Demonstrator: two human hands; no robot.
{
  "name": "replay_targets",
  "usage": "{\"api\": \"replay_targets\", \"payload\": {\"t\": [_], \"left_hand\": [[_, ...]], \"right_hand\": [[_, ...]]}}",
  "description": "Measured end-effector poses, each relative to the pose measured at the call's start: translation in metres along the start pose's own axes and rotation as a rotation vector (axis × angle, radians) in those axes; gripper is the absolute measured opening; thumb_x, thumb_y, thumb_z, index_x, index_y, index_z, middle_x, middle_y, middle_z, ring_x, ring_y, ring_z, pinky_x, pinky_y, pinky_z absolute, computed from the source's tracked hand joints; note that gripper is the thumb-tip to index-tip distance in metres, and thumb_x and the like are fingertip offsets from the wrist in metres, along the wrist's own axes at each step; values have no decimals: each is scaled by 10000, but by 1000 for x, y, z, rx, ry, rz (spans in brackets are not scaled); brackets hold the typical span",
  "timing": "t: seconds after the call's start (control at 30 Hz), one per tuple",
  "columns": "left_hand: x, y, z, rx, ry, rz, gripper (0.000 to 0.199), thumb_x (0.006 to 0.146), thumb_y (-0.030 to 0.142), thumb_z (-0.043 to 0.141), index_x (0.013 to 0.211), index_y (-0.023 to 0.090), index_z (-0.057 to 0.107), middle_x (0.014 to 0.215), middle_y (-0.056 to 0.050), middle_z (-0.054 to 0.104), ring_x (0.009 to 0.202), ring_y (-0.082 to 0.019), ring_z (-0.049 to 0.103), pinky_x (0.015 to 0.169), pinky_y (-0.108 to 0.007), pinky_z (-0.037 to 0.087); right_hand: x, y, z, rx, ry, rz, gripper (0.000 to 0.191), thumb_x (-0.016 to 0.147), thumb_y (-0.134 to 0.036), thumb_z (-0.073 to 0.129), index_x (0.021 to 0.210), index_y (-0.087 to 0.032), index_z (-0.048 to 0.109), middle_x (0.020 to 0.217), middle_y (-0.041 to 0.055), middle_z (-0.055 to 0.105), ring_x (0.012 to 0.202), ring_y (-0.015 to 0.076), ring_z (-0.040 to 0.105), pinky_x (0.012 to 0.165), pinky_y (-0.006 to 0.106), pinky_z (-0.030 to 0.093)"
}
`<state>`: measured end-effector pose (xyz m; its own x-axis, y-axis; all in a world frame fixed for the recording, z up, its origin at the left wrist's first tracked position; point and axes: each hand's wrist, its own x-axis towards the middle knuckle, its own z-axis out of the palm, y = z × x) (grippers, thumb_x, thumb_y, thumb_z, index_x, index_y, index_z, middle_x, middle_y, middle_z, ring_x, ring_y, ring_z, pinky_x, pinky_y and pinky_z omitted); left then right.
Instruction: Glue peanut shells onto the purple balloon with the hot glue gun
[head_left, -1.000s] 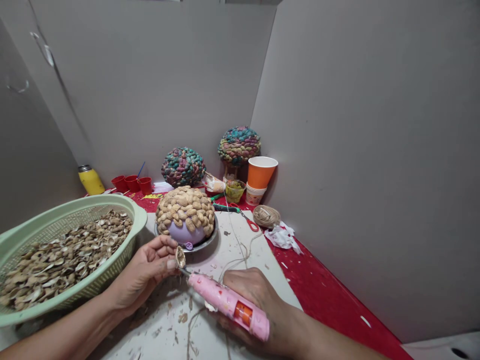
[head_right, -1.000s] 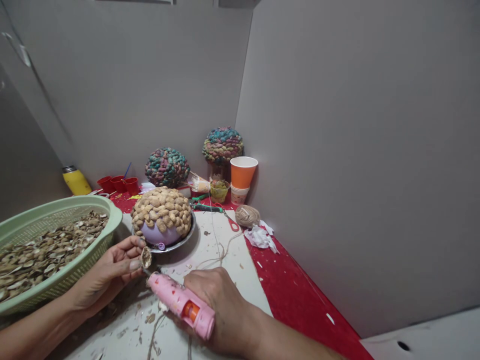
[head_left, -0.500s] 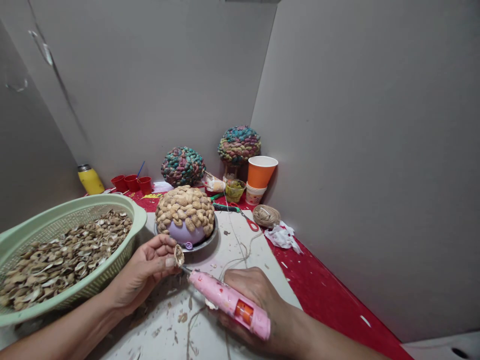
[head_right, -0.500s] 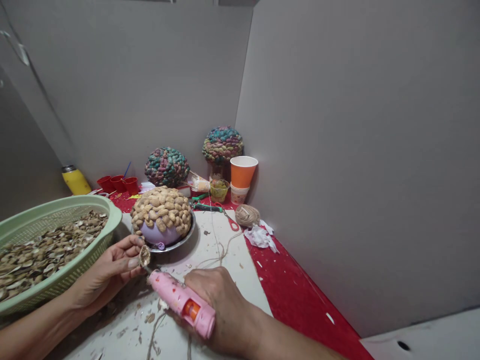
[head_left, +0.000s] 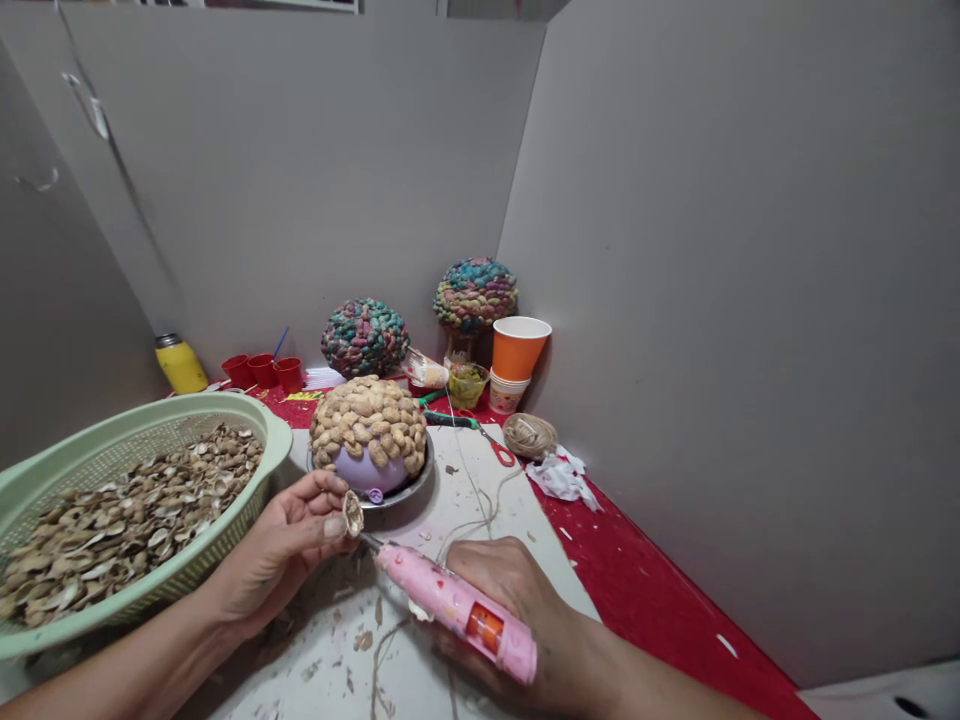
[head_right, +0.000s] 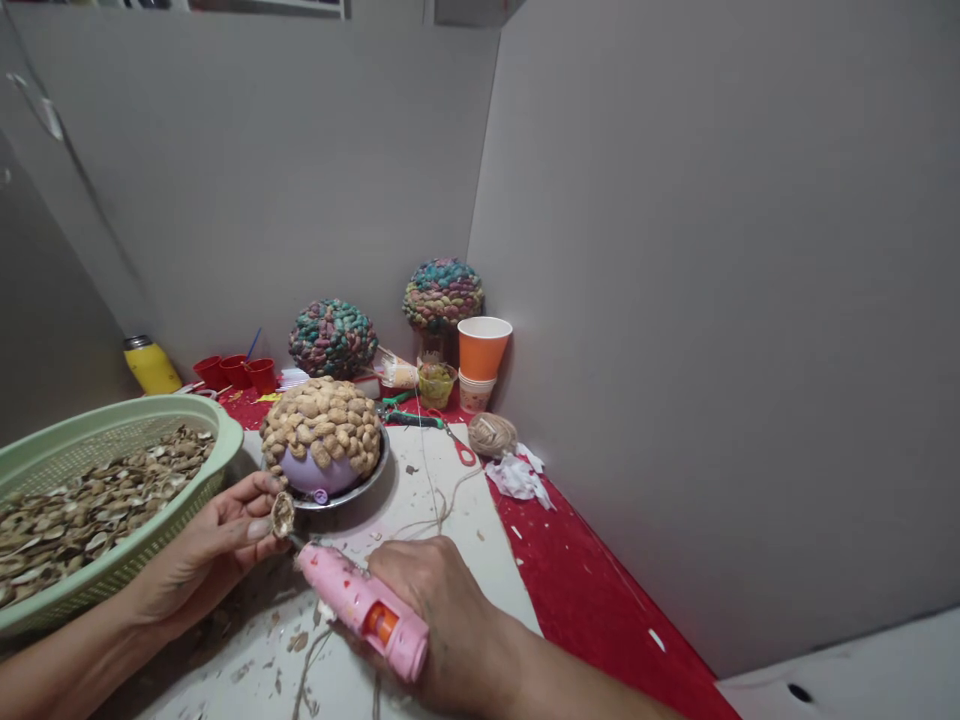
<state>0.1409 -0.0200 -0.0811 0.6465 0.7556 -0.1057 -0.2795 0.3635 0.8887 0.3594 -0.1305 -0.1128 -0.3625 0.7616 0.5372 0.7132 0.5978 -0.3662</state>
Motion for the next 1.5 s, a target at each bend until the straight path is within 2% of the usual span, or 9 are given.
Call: {"api": "replay_targets", "payload": {"t": [0.2, 0.5, 0.63, 0.77, 0.9, 1.03, 1.13, 1.23, 1.5], "left_hand": [[-16, 19, 12, 18, -27, 62, 321, 665, 206, 834, 931, 195, 654, 844, -12, 626, 730, -116, 572, 694, -232, 526], [-41, 63, 16, 99, 130, 332, 423, 552, 222, 891, 923, 235, 688, 857, -7, 638, 738, -138, 594, 679, -200, 562], [-39, 64, 11, 131, 166, 354, 349, 569, 208, 884, 850, 218, 677, 837, 0, 617, 738, -135, 581, 672, -211, 558], [-35, 59, 8, 136, 138, 335, 267, 665, 162, 824, 864, 199, 651, 842, 6, 591, 740, -117, 571, 678, -212, 539], [-31, 59, 5, 139, 88, 322, 219, 711, 141, 782, 867, 193, 638, 841, 3, 600, 758, -118, 574, 693, -215, 520], [-29, 63, 3, 158, 98, 353, 218, 714, 159, 780, 873, 193, 635, 851, -1, 610, 787, -132, 574, 725, -239, 508], [-30, 62, 2, 187, 138, 359, 217, 699, 168, 790, 851, 190, 635, 834, 6, 612, 780, -129, 568, 721, -230, 490], [-32, 57, 2, 220, 156, 348, 205, 705, 180, 781, 837, 191, 624, 817, 14, 621, 790, -127, 570, 727, -222, 472], [-16, 35, -3, 314, 195, 288, 197, 687, 194, 745, 795, 175, 581, 763, 19, 593, 730, -122, 550, 692, -237, 449]], "right_hand": [[3, 2, -3, -106, 53, -94, 346, 977, -358, 344, 678, -193, 397, 615, -11, 447, 529, 131, 392, 527, 285, 232], [2, 3, 13, -149, -256, 154, 354, 694, -426, 739, 703, -198, 468, 680, -21, 545, 551, 140, 446, 548, 262, 267], [0, 8, 18, -111, -398, 178, 376, 623, -363, 833, 776, -195, 533, 767, -6, 567, 673, 178, 535, 626, 256, 364], [-1, 13, 17, -71, -437, 160, 483, 622, -430, 877, 930, -194, 590, 909, 21, 584, 831, 219, 567, 777, 303, 426], [6, 4, -9, 23, -493, 90, 506, 668, -387, 861, 1078, -224, 613, 1016, 33, 590, 928, 229, 574, 813, 304, 458], [32, -11, -53, 118, -323, 150, 568, 738, -239, 826, 1237, -245, 557, 1254, 66, 536, 1124, 241, 527, 976, 338, 426], [59, -3, -69, 114, -125, 84, 565, 864, -325, 720, 1361, -258, 460, 1391, 98, 436, 1285, 257, 404, 1101, 420, 320], [85, 21, -61, 73, -63, 65, 746, 853, -486, 707, 1462, -268, 335, 1512, 111, 263, 1396, 293, 235, 1145, 505, 225], [115, 72, -28, 106, -220, 116, 1034, 727, -550, 801, 1531, -319, 193, 1583, 84, 46, 1448, 311, 52, 1153, 527, 160]]}}
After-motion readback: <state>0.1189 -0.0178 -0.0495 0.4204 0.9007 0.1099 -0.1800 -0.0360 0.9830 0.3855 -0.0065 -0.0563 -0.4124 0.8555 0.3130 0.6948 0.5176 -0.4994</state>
